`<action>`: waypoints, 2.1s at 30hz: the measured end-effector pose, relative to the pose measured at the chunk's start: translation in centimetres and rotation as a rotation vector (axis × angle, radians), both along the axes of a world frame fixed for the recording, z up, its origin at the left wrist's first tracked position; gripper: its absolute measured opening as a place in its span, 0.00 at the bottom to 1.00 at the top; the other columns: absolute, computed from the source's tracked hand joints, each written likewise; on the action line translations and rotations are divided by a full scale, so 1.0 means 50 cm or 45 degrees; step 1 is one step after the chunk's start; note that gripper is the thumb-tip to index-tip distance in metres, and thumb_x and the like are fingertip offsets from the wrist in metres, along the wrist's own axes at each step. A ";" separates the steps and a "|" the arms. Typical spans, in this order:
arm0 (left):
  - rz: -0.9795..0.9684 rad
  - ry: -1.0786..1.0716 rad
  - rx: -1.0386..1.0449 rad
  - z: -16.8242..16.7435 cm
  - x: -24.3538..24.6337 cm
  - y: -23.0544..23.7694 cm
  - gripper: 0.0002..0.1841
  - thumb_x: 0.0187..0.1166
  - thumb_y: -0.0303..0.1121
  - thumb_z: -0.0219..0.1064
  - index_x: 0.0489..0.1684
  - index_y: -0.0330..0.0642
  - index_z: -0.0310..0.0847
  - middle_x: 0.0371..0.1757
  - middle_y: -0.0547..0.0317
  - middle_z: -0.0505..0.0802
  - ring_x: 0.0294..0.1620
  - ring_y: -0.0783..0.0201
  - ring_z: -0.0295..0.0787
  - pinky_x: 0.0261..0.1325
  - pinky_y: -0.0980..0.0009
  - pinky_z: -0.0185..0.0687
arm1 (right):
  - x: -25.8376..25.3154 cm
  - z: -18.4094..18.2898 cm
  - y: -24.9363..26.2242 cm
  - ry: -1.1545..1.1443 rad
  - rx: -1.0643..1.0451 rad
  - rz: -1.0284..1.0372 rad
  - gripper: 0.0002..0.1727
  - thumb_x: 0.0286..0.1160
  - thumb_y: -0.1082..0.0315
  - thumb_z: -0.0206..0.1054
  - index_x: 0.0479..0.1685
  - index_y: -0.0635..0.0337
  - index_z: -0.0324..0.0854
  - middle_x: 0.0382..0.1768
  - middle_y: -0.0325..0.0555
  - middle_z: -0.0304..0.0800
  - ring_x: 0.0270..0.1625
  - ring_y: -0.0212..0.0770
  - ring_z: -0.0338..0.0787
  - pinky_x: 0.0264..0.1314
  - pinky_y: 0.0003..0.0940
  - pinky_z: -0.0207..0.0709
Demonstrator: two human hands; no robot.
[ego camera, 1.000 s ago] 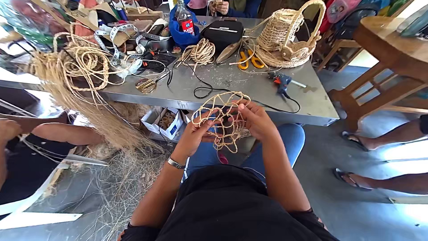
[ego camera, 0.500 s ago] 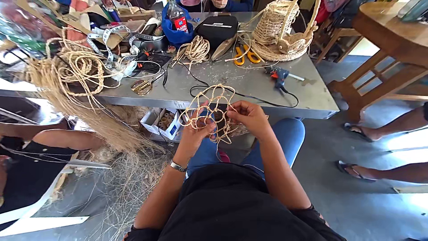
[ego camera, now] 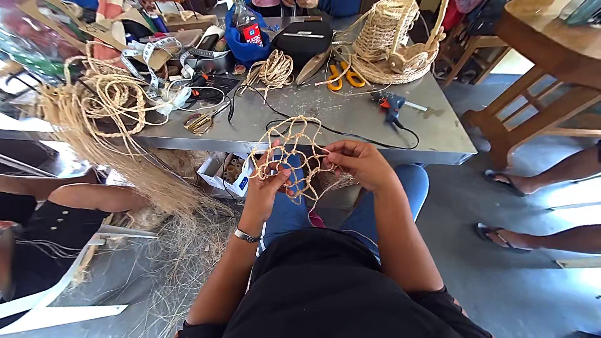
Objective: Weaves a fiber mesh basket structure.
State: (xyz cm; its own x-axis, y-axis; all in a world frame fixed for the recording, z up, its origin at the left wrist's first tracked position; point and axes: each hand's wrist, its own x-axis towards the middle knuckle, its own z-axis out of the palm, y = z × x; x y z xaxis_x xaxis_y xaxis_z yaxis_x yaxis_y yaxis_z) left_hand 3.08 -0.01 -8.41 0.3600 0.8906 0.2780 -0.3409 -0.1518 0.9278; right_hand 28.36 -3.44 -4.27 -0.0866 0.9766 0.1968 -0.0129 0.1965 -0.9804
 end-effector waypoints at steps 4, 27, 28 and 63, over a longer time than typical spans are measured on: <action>-0.090 -0.049 -0.069 -0.007 -0.005 -0.006 0.41 0.79 0.25 0.70 0.93 0.58 0.53 0.59 0.52 0.88 0.47 0.53 0.94 0.50 0.53 0.95 | 0.004 0.017 0.007 0.052 0.078 0.032 0.09 0.82 0.74 0.64 0.54 0.65 0.86 0.41 0.42 0.94 0.41 0.32 0.91 0.47 0.29 0.88; 0.162 0.817 0.758 0.124 -0.018 0.015 0.04 0.79 0.29 0.71 0.46 0.42 0.86 0.44 0.59 0.93 0.39 0.70 0.90 0.43 0.72 0.88 | 0.010 0.098 -0.016 -0.762 0.403 -0.074 0.12 0.82 0.60 0.68 0.52 0.58 0.89 0.41 0.39 0.91 0.33 0.27 0.84 0.38 0.26 0.81; 0.162 0.816 0.746 0.122 -0.018 0.015 0.04 0.79 0.29 0.71 0.46 0.42 0.86 0.43 0.59 0.92 0.38 0.70 0.89 0.41 0.73 0.87 | 0.016 0.099 -0.017 -0.774 0.425 -0.131 0.11 0.81 0.60 0.69 0.48 0.57 0.90 0.38 0.38 0.90 0.33 0.26 0.84 0.39 0.25 0.80; 0.064 0.568 0.537 0.116 -0.026 -0.001 0.06 0.85 0.31 0.66 0.51 0.42 0.86 0.37 0.61 0.95 0.33 0.71 0.91 0.34 0.77 0.86 | -0.035 0.090 0.006 -0.539 0.309 0.109 0.08 0.73 0.68 0.75 0.46 0.60 0.90 0.34 0.38 0.93 0.31 0.25 0.87 0.37 0.23 0.83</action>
State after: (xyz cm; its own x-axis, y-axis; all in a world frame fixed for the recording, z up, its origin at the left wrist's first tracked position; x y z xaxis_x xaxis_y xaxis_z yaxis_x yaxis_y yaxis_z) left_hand 1.76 -0.07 -2.60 0.4830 0.7558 0.4422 0.0837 -0.5425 0.8359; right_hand 26.59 -3.17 0.24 -0.2862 0.8928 0.3478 0.3507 0.4354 -0.8291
